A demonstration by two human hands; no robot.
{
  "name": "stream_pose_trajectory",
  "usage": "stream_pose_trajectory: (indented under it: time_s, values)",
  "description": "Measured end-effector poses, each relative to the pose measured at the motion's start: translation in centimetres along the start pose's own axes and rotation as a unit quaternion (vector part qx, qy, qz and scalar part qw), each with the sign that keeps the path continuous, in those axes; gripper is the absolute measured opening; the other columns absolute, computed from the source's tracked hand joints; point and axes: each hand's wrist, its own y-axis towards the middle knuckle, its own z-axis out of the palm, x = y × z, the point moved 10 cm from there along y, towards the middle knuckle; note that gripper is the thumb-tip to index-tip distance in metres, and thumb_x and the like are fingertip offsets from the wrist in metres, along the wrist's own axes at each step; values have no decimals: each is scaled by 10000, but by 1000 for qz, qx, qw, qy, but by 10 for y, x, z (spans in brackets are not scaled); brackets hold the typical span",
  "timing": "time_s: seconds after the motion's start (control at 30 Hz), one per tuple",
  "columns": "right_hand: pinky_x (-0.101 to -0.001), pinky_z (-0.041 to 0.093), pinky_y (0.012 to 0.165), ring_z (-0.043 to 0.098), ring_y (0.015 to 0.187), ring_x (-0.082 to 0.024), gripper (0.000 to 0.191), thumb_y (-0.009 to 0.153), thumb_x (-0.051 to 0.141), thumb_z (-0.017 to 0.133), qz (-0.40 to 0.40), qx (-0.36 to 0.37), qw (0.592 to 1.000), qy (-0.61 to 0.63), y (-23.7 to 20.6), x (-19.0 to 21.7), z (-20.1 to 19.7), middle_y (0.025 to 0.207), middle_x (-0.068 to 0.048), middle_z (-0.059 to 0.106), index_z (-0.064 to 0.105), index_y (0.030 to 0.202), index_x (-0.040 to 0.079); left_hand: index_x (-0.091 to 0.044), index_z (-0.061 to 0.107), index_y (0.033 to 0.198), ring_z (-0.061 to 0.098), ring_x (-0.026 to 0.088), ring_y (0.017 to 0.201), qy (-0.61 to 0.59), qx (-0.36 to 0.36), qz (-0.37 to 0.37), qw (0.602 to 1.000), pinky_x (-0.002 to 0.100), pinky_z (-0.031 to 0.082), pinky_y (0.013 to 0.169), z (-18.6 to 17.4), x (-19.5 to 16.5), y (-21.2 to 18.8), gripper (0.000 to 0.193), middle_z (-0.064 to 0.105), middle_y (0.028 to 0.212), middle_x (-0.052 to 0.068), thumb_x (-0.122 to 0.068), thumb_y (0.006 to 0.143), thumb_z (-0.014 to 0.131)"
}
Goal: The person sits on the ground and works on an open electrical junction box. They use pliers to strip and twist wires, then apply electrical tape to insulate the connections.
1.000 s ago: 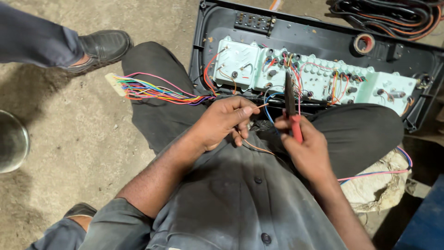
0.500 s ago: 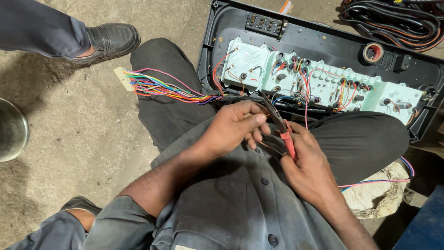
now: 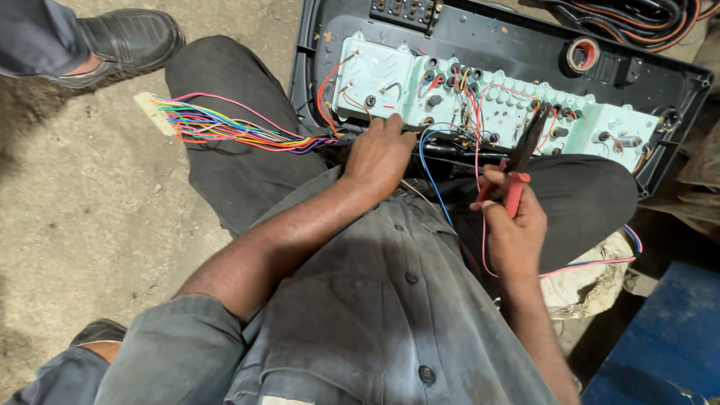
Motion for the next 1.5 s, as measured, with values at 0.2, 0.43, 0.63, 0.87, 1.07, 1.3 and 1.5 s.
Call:
stream_pose_trajectory:
  time_s: [0.2, 0.43, 0.63, 0.87, 1.07, 1.3, 1.5]
  values:
    - [-337, 592, 853, 671, 1128, -213, 405, 899, -143, 484, -25, -22, 996, 86, -4, -1, -1, 1384, -196, 619, 585, 1284, -67, -49, 754, 923, 699, 373, 843, -263, 67, -203, 941, 488, 531, 762, 25, 22, 20, 257, 726, 862, 195, -303, 915, 713]
    - [-341, 596, 861, 653, 1197, -217, 396, 912, -141, 475, -41, -18, 997, 69, -6, 7, -7, 1400, -198, 606, 591, 1282, -63, -6, 741, 908, 685, 250, 649, -428, 150, -325, 830, 355, 554, 560, 43, 33, 9, 135, 693, 729, 119, -132, 860, 730]
    - [-314, 600, 849, 662, 1080, -180, 389, 897, -106, 506, 11, 2, 1000, 6, -9, 14, -3, 1324, -144, 650, 634, 1257, -34, 28, 655, 1205, 641, 126, 708, -691, 158, -280, 647, 276, 558, 547, 9, 22, -5, 301, 645, 908, 74, -36, 911, 648]
    - [-285, 567, 874, 636, 1051, -123, 379, 874, -48, 562, 27, 61, 991, -112, -18, 51, 26, 1302, -47, 644, 676, 1232, 3, 13, 652, 1195, 664, 154, 674, -804, 220, -202, 514, 303, 560, 520, -53, -13, -16, 246, 644, 828, 63, -111, 981, 661]
    - [-306, 455, 1047, 596, 1264, -170, 378, 865, -42, 588, -73, 115, 974, -184, -26, 99, 48, 1352, -89, 635, 673, 1230, 1, 53, 609, 1346, 689, 176, 699, -738, 289, -191, 579, 293, 551, 497, -76, -27, -24, 414, 667, 857, 104, -198, 1017, 635]
    - [-300, 491, 978, 622, 1192, -185, 387, 859, -17, 571, -52, 148, 970, -187, -27, 104, 61, 1376, -88, 615, 653, 1236, 17, 67, 592, 1412, 666, 168, 732, -781, 223, -231, 535, 291, 549, 553, -93, -23, -30, 475, 703, 977, 125, -194, 1016, 631]
    - [-323, 462, 1047, 621, 1239, -233, 436, 856, -13, 560, -91, 160, 959, -213, -28, 104, 61, 1348, -122, 629, 615, 1288, -9, 83, 621, 1239, 686, 219, 779, -786, 244, -209, 528, 350, 583, 578, -60, -34, -39, 357, 652, 914, 138, -202, 1023, 628]
